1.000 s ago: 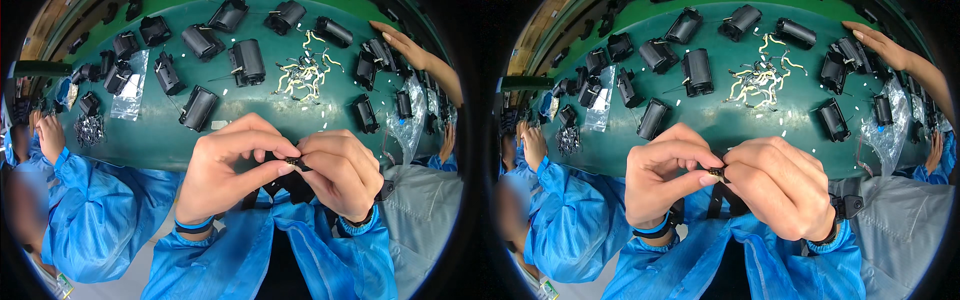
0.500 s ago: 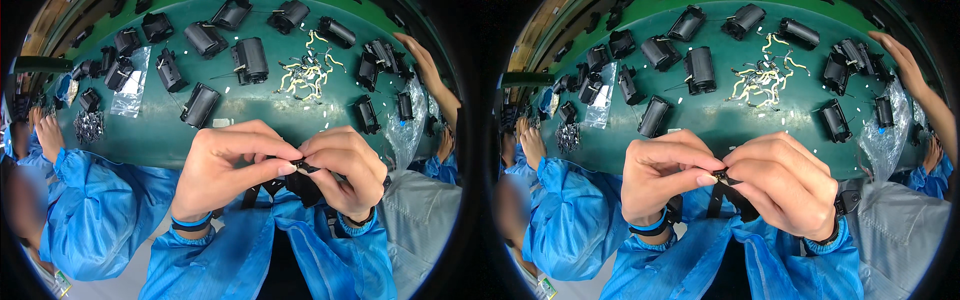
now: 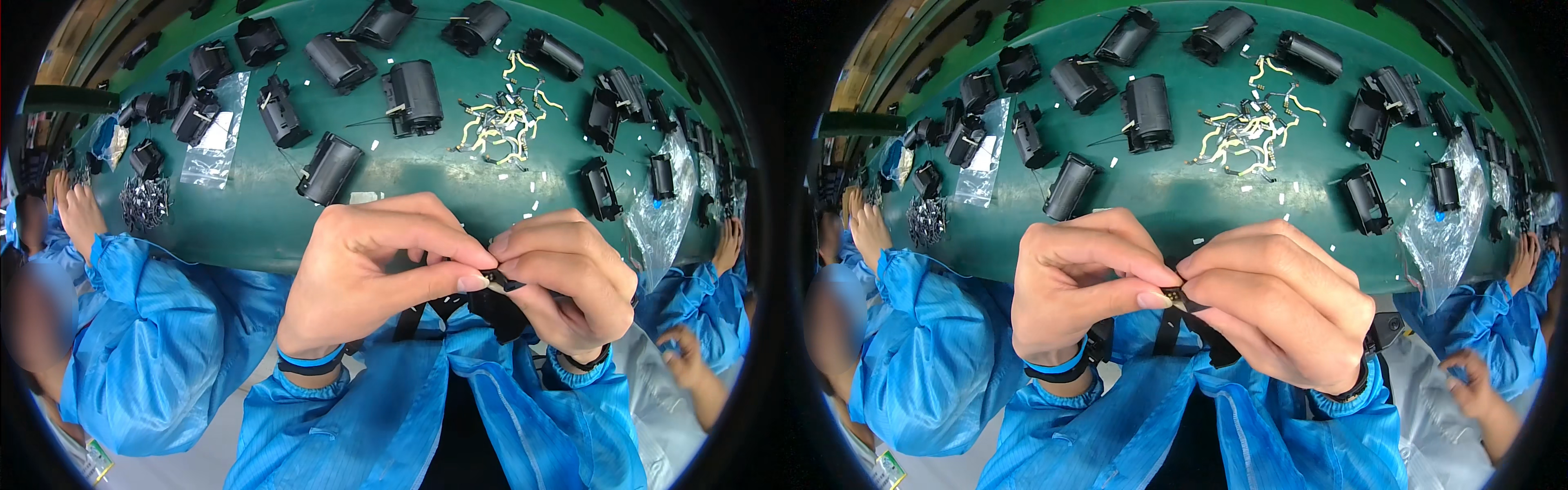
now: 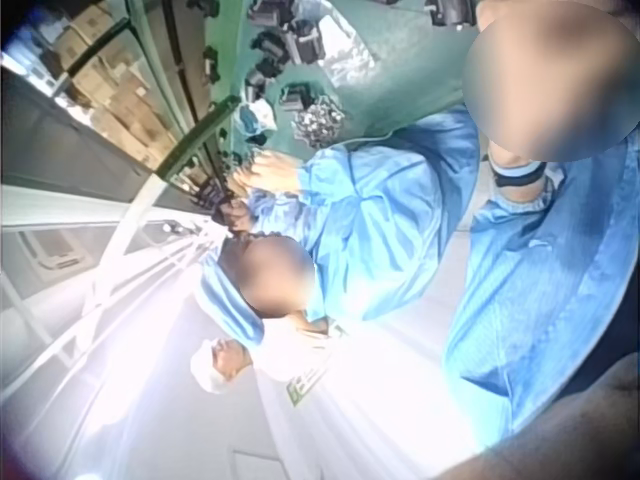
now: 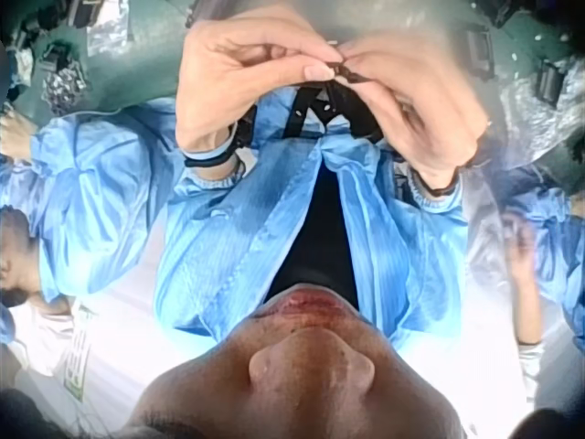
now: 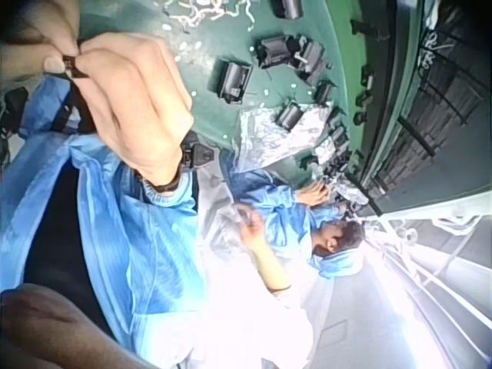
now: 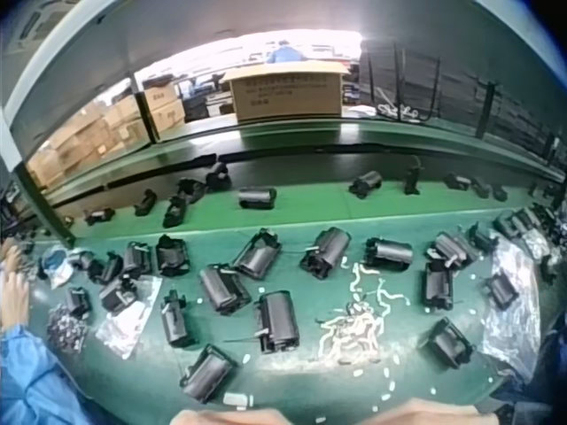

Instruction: Assembling small black plastic components and wires on a factory production line.

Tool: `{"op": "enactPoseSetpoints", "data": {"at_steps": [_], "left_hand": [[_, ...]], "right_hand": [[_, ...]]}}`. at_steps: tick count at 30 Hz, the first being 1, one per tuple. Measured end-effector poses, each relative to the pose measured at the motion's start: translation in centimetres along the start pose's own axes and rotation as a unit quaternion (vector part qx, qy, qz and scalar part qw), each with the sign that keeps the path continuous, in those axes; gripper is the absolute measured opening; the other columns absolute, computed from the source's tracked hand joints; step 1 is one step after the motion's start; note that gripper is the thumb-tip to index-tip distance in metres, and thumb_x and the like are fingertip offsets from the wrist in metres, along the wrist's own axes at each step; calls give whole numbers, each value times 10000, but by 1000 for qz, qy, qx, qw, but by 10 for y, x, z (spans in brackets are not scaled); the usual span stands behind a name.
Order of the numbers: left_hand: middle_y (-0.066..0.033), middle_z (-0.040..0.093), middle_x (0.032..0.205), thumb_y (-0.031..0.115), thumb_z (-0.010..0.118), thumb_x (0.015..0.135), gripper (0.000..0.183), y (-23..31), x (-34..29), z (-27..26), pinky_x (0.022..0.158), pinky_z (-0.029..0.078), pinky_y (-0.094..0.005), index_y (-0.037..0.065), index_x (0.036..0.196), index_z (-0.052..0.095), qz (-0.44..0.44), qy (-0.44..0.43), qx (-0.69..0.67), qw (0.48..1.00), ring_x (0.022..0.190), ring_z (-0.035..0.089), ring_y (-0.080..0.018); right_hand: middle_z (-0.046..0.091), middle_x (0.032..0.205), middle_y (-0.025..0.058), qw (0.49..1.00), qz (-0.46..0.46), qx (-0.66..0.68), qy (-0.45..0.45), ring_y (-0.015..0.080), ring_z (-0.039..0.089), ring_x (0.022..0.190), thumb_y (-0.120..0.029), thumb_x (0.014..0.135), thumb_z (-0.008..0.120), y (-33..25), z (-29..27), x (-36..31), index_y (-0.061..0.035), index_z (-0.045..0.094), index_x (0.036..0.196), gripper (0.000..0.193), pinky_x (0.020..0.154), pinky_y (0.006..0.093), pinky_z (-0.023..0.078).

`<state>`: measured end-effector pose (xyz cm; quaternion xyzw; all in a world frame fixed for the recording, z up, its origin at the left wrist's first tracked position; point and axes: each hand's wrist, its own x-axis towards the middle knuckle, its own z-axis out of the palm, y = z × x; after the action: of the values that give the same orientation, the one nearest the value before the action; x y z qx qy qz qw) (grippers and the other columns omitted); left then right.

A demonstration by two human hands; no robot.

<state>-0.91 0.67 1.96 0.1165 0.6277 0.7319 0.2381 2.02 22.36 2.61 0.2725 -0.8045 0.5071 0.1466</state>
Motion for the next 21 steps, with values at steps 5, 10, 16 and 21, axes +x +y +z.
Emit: {"op": "enactPoseSetpoints", "data": {"at_steps": [5, 10, 16, 21], "left_hand": [[-147, 710, 870, -117, 799, 739, 228, -1, 0, 0, 666, 489, -261, -54, 957, 793, 41, -11, 0, 999, 770, 662, -167], [-145, 709, 870, -118, 792, 747, 220, 2, 0, 1, 668, 490, -268, -49, 956, 795, 40, -20, -1, 999, 778, 663, -167], [-143, 708, 888, -110, 776, 780, 191, -2, -1, 1, 680, 495, -266, -51, 961, 787, 44, -14, 17, 999, 792, 664, -168], [-143, 705, 928, -111, 764, 801, 166, -2, -1, 0, 695, 500, -271, -61, 959, 776, 58, -21, 46, 997, 801, 661, -164]], "right_hand": [[708, 928, 175, 1000, -3, -2, -5, 306, 718, 808, -7, 753, 836, 0, -2, -1, 49, 699, 909, 215, 691, 362, 582], [704, 920, 170, 1000, 11, -5, -3, 294, 711, 782, -26, 757, 842, 0, -1, -2, 37, 670, 884, 222, 677, 359, 578], [698, 913, 164, 1000, 17, -26, 6, 283, 709, 771, -17, 743, 852, 0, 3, -2, 21, 650, 869, 241, 660, 350, 575], [697, 920, 166, 1000, 13, -25, 7, 278, 710, 779, -13, 740, 854, 1, 2, -2, 22, 651, 871, 244, 661, 346, 577]]}}
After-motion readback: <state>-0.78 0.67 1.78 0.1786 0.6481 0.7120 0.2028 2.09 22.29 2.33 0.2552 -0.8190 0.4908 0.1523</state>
